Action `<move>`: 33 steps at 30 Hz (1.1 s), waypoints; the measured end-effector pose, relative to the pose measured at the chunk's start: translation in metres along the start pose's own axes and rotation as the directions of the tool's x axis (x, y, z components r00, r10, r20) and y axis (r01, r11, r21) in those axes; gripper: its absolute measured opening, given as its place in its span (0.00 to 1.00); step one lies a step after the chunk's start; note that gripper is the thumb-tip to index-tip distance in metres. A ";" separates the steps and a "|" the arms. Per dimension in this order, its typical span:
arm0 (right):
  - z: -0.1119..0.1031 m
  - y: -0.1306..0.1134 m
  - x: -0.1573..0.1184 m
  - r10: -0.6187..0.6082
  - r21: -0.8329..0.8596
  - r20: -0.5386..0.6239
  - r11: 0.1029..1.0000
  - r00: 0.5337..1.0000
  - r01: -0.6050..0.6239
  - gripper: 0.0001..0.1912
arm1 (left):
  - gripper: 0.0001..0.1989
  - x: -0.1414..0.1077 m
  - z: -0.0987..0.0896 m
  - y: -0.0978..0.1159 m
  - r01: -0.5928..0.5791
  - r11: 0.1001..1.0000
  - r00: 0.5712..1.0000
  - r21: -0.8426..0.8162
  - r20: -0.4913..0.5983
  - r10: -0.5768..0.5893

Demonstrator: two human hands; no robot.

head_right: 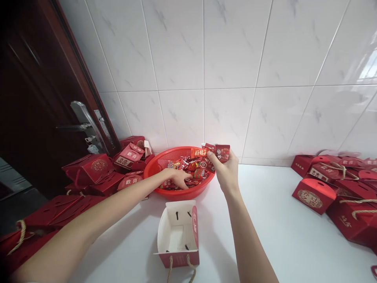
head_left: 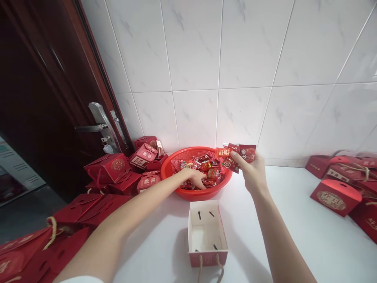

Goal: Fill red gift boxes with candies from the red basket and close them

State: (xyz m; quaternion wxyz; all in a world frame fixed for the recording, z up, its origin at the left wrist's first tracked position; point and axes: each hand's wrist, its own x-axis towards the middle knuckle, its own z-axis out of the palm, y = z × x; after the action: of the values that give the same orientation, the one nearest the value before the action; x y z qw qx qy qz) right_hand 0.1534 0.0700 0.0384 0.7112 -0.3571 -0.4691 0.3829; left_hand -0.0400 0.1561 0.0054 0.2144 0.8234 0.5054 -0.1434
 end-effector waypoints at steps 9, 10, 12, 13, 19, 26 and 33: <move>-0.002 0.000 0.001 0.000 0.011 -0.006 1.000 1.000 0.000 0.20 | 0.22 0.001 -0.001 -0.028 -0.118 0.985 0.956 -0.129 -0.283 0.077; -0.003 0.000 0.001 0.001 0.017 -0.008 1.000 1.000 -0.001 0.20 | 0.24 0.000 -0.003 -0.034 -0.130 0.977 0.944 -0.168 -0.324 0.069; -0.003 -0.001 0.001 0.001 0.027 -0.016 1.000 1.000 -0.001 0.20 | 0.29 0.000 -0.007 -0.044 -0.162 0.954 0.910 -0.253 -0.413 0.045; -0.003 -0.001 0.001 -0.001 0.029 -0.019 1.000 1.000 0.001 0.20 | 0.30 -0.001 -0.008 -0.047 -0.184 0.937 0.889 -0.296 -0.457 0.031; -0.005 -0.003 0.002 -0.003 0.022 -0.015 1.000 1.000 0.004 0.20 | 0.30 0.004 -0.004 -0.053 -0.319 0.807 0.791 -0.498 -0.609 -0.063; -0.006 -0.003 0.004 0.013 0.040 -0.016 0.999 1.000 -0.012 0.21 | 0.33 0.005 -0.010 -0.063 -0.153 0.851 0.737 -0.503 -0.632 -0.241; -0.006 -0.002 0.003 0.007 0.015 -0.013 1.000 1.000 -0.006 0.21 | 0.22 -0.033 -0.007 -0.080 0.059 0.953 0.944 -0.298 -0.294 -0.150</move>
State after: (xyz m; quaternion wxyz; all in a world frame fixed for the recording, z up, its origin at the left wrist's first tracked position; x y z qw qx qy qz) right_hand 0.1606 0.0709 0.0397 0.7156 -0.3560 -0.4604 0.3862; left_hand -0.1268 0.1659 0.0101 0.2398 0.7679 0.5917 0.0521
